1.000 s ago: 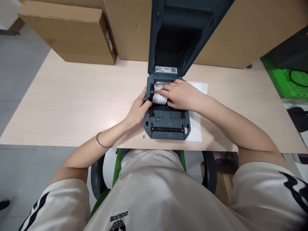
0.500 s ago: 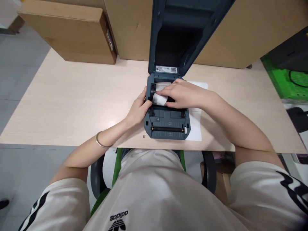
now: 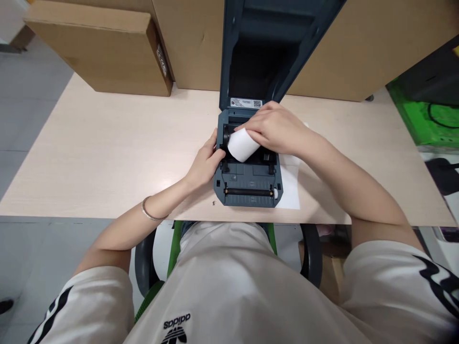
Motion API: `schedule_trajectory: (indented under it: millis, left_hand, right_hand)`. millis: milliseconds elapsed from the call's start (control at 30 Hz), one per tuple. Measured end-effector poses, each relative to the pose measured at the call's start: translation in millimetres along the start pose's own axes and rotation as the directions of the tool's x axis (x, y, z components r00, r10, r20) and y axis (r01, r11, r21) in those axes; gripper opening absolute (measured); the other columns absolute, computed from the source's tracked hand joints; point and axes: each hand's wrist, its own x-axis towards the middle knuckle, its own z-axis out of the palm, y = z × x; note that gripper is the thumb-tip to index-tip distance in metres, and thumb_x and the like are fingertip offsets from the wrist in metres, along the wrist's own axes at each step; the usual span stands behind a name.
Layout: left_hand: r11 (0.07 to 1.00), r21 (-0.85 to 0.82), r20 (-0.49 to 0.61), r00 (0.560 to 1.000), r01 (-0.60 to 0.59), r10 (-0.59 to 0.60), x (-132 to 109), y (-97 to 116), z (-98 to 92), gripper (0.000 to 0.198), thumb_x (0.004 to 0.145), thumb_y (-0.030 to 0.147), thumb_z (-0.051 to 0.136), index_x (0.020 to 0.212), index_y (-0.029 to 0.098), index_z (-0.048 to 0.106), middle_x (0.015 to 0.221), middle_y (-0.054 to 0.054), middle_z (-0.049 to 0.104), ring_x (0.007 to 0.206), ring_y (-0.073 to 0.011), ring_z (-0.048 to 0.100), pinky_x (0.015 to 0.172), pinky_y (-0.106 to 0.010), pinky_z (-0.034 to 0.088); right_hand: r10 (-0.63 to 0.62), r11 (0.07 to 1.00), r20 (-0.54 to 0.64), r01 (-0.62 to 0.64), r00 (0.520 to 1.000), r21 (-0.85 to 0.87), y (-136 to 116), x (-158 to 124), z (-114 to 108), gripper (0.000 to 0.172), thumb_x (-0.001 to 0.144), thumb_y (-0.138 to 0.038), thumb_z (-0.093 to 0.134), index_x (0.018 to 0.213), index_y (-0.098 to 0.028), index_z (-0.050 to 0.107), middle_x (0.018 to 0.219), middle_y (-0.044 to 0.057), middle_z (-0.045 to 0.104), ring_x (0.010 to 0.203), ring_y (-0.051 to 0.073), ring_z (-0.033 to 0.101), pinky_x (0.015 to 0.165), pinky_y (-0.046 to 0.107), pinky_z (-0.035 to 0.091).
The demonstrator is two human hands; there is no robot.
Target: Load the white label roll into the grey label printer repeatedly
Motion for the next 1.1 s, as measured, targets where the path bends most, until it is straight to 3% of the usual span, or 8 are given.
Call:
schedule_trajectory:
  millis: [100, 267, 433, 533, 633, 733, 900, 1100]
  left_hand:
    - [1.0, -0.018, 0.007, 1.0, -0.011, 0.012, 0.1, 0.8, 0.8, 0.073, 0.093, 0.03, 0.056, 0.164, 0.018, 0.048, 0.176, -0.009, 0.05, 0.164, -0.0336, 0.045, 0.138, -0.047, 0.035]
    - [0.998, -0.029, 0.01, 0.998, -0.054, 0.054, 1.3, -1.1, 1.2, 0.065, 0.096, 0.035, 0.058, 0.16, 0.022, 0.052, 0.171, -0.007, 0.057, 0.16, -0.0334, 0.05, 0.134, -0.043, 0.04]
    - [0.999, -0.019, -0.005, 0.999, -0.042, 0.042, 0.7, -0.2, 1.0, 0.064, 0.093, 0.031, 0.057, 0.156, 0.021, 0.056, 0.164, -0.006, 0.063, 0.15, -0.0327, 0.06, 0.128, -0.043, 0.047]
    - [0.999, -0.012, -0.004, 1.0, -0.031, 0.03, 0.2, 2.0, 1.3, 0.069, 0.091, 0.029, 0.055, 0.159, 0.019, 0.053, 0.168, -0.007, 0.06, 0.152, -0.0319, 0.058, 0.131, -0.042, 0.044]
    - [1.0, 0.002, -0.011, 1.0, -0.015, 0.015, -0.2, 4.0, 2.0, 0.069, 0.09, 0.029, 0.055, 0.158, 0.018, 0.053, 0.171, -0.008, 0.056, 0.159, -0.0326, 0.051, 0.136, -0.043, 0.038]
    - [1.0, -0.021, -0.01, 1.0, -0.021, 0.021, 0.0, 5.8, 2.4, 0.067, 0.091, 0.028, 0.054, 0.157, 0.02, 0.054, 0.17, -0.007, 0.057, 0.159, -0.0323, 0.051, 0.136, -0.044, 0.037]
    - [1.0, -0.029, 0.039, 0.999, 0.004, -0.003, 1.9, 5.9, -0.4, 0.068, 0.089, 0.028, 0.058, 0.156, 0.023, 0.052, 0.164, -0.006, 0.062, 0.155, -0.0331, 0.052, 0.134, -0.047, 0.04]
    - [0.993, 0.01, 0.047, 0.992, 0.117, -0.117, 3.1, 3.8, -2.4, 0.079, 0.088, 0.037, 0.064, 0.163, 0.024, 0.042, 0.161, -0.009, 0.062, 0.15, -0.0364, 0.057, 0.13, -0.055, 0.045]
  right_hand:
    - [0.058, 0.989, -0.026, -0.054, 0.998, 0.136, 6.6, -7.1, 0.6, 0.049, 0.109, -0.033, 0.036, 0.131, -0.024, 0.079, 0.127, 0.006, 0.081, 0.119, 0.027, 0.07, 0.118, 0.055, 0.041]
    - [-0.148, 0.986, -0.083, 0.153, 0.985, 0.061, 2.2, -11.4, 11.3, 0.051, 0.092, -0.017, 0.055, 0.139, -0.025, 0.075, 0.133, 0.003, 0.079, 0.126, 0.024, 0.071, 0.131, 0.058, 0.036]
    - [-0.195, 0.981, -0.12, 0.195, 0.973, -0.013, -12.4, -23.1, 19.5, 0.05, 0.101, -0.014, 0.046, 0.137, -0.031, 0.076, 0.134, 0.0, 0.079, 0.122, 0.017, 0.074, 0.126, 0.048, 0.047]
    - [-0.142, 0.988, -0.233, 0.151, 0.962, 0.021, -24.5, -42.3, 23.8, 0.047, 0.109, -0.024, 0.043, 0.145, -0.029, 0.072, 0.131, 0.001, 0.081, 0.121, 0.015, 0.076, 0.119, 0.04, 0.054]
    - [-0.196, 0.974, -0.32, 0.221, 0.927, 0.042, -40.0, -66.6, 28.8, 0.047, 0.108, -0.024, 0.049, 0.149, -0.026, 0.071, 0.133, 0.004, 0.08, 0.126, 0.016, 0.076, 0.114, 0.036, 0.058]
    - [-0.237, 0.97, -0.285, 0.241, 0.929, -0.023, -56.9, -88.6, 32.3, 0.046, 0.103, -0.021, 0.057, 0.146, -0.026, 0.073, 0.142, 0.005, 0.075, 0.135, 0.02, 0.073, 0.114, 0.038, 0.062]
    - [-0.184, 0.979, -0.19, 0.162, 0.964, -0.127, -82.1, -109.9, 34.9, 0.045, 0.101, -0.023, 0.059, 0.142, -0.032, 0.076, 0.151, 0.0, 0.069, 0.143, 0.022, 0.068, 0.119, 0.043, 0.064]
    - [-0.195, 0.972, -0.275, 0.148, 0.942, -0.181, -103.2, -113.0, 40.9, 0.052, 0.097, -0.014, 0.053, 0.144, -0.016, 0.074, 0.151, 0.015, 0.067, 0.143, 0.031, 0.069, 0.118, 0.048, 0.065]
